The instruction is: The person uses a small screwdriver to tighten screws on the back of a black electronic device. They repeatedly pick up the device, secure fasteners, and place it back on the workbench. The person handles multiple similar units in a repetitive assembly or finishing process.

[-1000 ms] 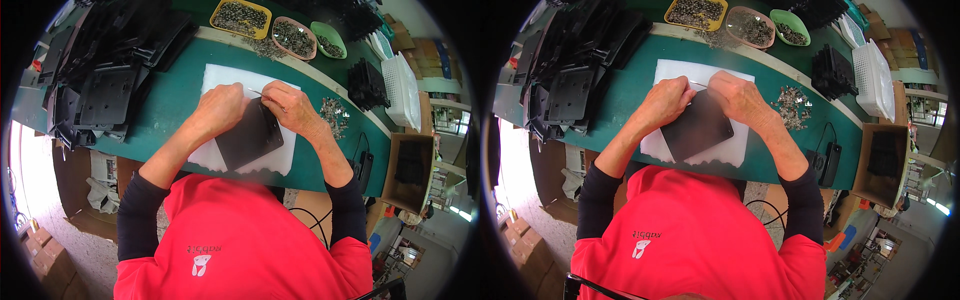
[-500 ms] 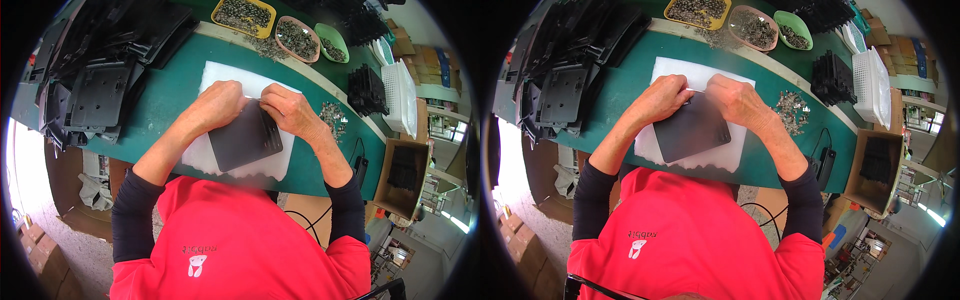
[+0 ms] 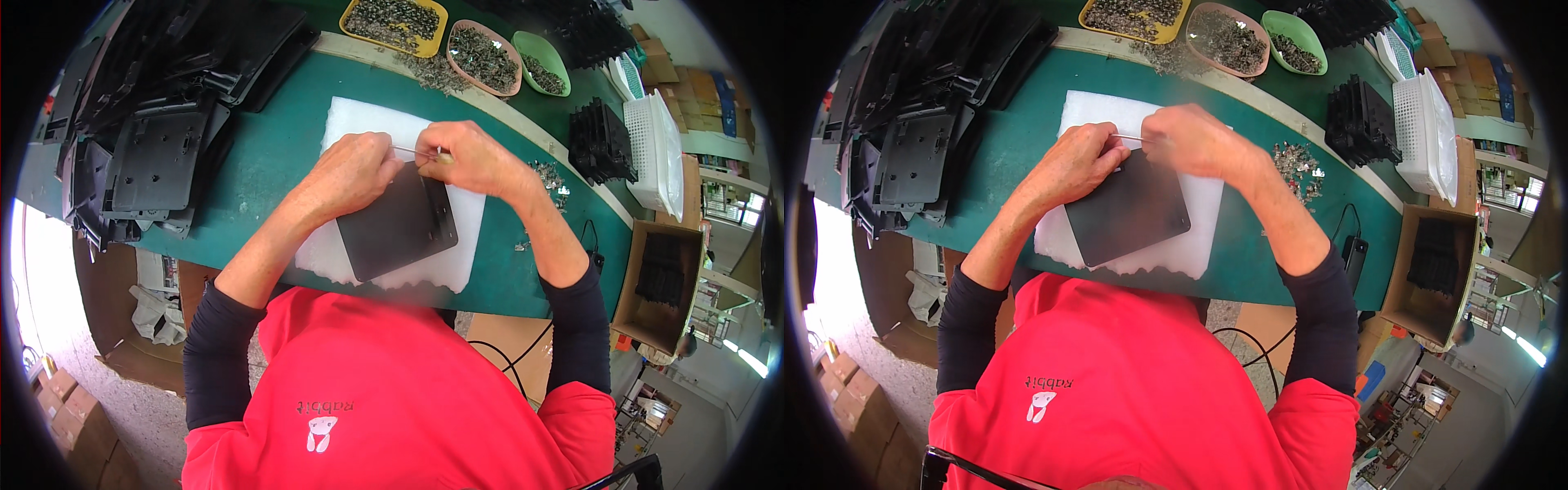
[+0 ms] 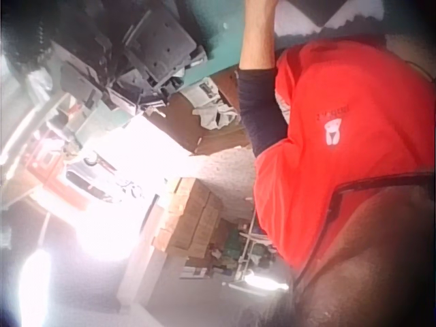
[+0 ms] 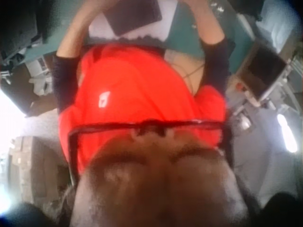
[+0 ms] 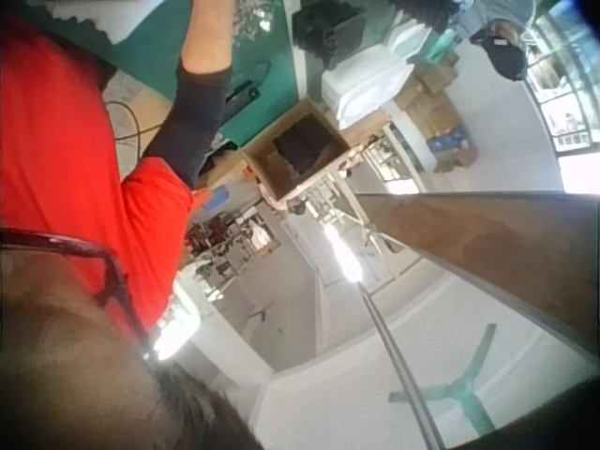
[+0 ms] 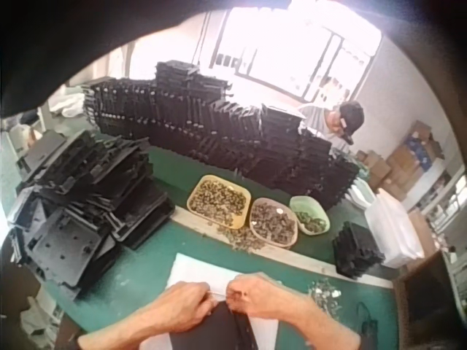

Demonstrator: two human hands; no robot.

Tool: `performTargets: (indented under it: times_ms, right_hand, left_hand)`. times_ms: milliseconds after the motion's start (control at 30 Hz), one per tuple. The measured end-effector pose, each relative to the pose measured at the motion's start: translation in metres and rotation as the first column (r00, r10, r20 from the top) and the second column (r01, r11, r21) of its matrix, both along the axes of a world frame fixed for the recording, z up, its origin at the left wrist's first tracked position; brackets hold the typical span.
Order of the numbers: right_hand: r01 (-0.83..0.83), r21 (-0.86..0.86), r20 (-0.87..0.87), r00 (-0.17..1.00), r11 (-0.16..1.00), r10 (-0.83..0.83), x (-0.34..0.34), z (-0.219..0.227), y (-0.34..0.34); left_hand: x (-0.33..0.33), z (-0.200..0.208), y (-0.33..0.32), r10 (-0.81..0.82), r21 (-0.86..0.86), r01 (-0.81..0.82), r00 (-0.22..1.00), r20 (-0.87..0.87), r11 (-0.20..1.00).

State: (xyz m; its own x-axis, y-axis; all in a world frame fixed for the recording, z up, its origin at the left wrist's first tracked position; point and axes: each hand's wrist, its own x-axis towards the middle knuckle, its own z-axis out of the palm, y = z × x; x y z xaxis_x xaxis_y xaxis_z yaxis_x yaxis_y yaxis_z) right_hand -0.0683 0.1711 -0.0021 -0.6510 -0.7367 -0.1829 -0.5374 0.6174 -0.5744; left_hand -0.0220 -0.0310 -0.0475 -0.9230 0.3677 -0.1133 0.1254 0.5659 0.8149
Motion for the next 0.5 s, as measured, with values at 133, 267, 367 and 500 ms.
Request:
performTargets:
  times_ms: [133,267,367,500]
  right_hand:
    - [0.131,0.192,0.379,0.904,0.973,-0.197,-0.022,0.005,-0.009]
    - [0.179,0.071,0.222,0.956,0.981,-0.190,-0.011,0.001,0.008]
    - [0.259,-0.029,-0.035,0.965,0.965,-0.260,0.017,0.000,0.030]
    - [0.326,0.008,-0.294,0.904,0.945,-0.309,0.082,0.002,0.034]
  left_hand:
    - [-0.003,0.002,-0.001,0.040,0.038,-0.043,0.996,0.082,0.998]
    - [0.001,0.011,0.002,0.046,-0.046,-0.042,0.994,0.096,0.998]
    - [0.002,0.011,0.002,0.046,-0.061,-0.041,0.996,0.073,0.997]
    - [0.013,0.012,0.004,0.044,-0.066,-0.044,0.999,0.007,0.997]
